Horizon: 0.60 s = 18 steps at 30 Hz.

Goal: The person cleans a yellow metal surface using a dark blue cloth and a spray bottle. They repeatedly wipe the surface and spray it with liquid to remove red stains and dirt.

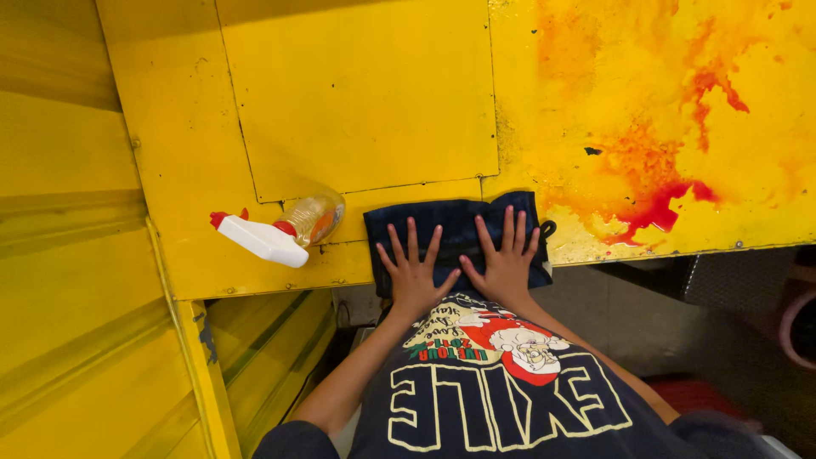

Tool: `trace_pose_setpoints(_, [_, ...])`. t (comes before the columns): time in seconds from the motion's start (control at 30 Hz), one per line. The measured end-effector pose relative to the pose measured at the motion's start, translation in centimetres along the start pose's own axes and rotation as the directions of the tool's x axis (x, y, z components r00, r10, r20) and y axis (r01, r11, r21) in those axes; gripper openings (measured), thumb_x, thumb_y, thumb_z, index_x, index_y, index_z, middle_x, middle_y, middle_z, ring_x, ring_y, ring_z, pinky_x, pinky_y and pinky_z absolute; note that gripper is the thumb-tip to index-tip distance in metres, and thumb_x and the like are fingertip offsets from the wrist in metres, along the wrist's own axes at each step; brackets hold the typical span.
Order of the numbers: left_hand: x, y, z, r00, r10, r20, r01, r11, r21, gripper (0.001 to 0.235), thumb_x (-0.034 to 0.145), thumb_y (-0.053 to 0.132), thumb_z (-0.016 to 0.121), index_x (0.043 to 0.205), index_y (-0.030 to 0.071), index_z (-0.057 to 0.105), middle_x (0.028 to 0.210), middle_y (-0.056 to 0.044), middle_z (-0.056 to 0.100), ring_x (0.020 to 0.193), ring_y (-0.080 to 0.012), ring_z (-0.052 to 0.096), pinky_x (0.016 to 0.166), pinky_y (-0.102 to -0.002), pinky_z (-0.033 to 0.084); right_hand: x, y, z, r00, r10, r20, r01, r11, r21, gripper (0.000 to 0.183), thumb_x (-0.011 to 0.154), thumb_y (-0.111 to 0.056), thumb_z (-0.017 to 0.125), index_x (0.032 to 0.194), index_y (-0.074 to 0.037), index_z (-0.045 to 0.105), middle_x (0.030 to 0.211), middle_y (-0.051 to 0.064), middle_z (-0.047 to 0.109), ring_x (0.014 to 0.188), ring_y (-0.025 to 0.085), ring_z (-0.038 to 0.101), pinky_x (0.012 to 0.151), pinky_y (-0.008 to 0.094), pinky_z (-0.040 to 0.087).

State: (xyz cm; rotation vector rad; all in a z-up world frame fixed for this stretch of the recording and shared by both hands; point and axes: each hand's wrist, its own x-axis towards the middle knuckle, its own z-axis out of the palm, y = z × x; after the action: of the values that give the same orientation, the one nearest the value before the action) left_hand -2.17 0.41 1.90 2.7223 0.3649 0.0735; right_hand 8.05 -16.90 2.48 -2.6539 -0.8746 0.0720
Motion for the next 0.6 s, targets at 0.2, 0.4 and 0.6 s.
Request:
trace_pose_setpoints(0.2, [3.7,-0.1,-0.2,0.997,-0.038,-0.070,0.041,0.998,0.037,0.083,0.092,0.067,0.060,0.163,0.033,0.033,0.172,-0.021,0.009,0.156,-0.0546,0.001,0.117,-0.077,0.001,3.9,0.0,0.3,0.999,0.034,0.020,-0.034,0.999,-0.031,0.076,0.094,-0.057,0.061,0.160,-0.024,0.044,0.169,0.030,0.015,0.157,0.048,0.007,0.121,0.069,0.003])
trace_pose_setpoints(0.4, [10.4,-2.0,-0.9,0.993,-0.013,-0.114,0.013,1.000,0.001,0.082,0.092,0.065,0.062,0.163,0.034,0.035,0.173,-0.019,0.010,0.157,-0.0532,0.003,0.118,-0.078,0.002,10.3,0.3,0.5,0.998,0.058,0.004,-0.058,0.998,-0.037,0.076,0.098,-0.059,0.059,0.164,-0.025,0.042,0.170,0.030,0.013,0.158,0.048,0.006,0.121,0.070,0.002])
trace_pose_setpoints(0.6, [18.8,-3.6,-0.9,0.977,-0.026,-0.213,0.035,0.999,0.040,0.084,0.091,0.067,0.063,0.162,0.035,0.033,0.172,-0.018,0.008,0.156,-0.0538,0.002,0.116,-0.080,0.004,19.2,1.7,0.5,0.999,0.038,0.005,-0.038,0.999,-0.022,0.075,0.101,-0.060,0.057,0.166,-0.026,0.040,0.171,0.029,0.012,0.158,0.048,0.005,0.122,0.069,0.001])
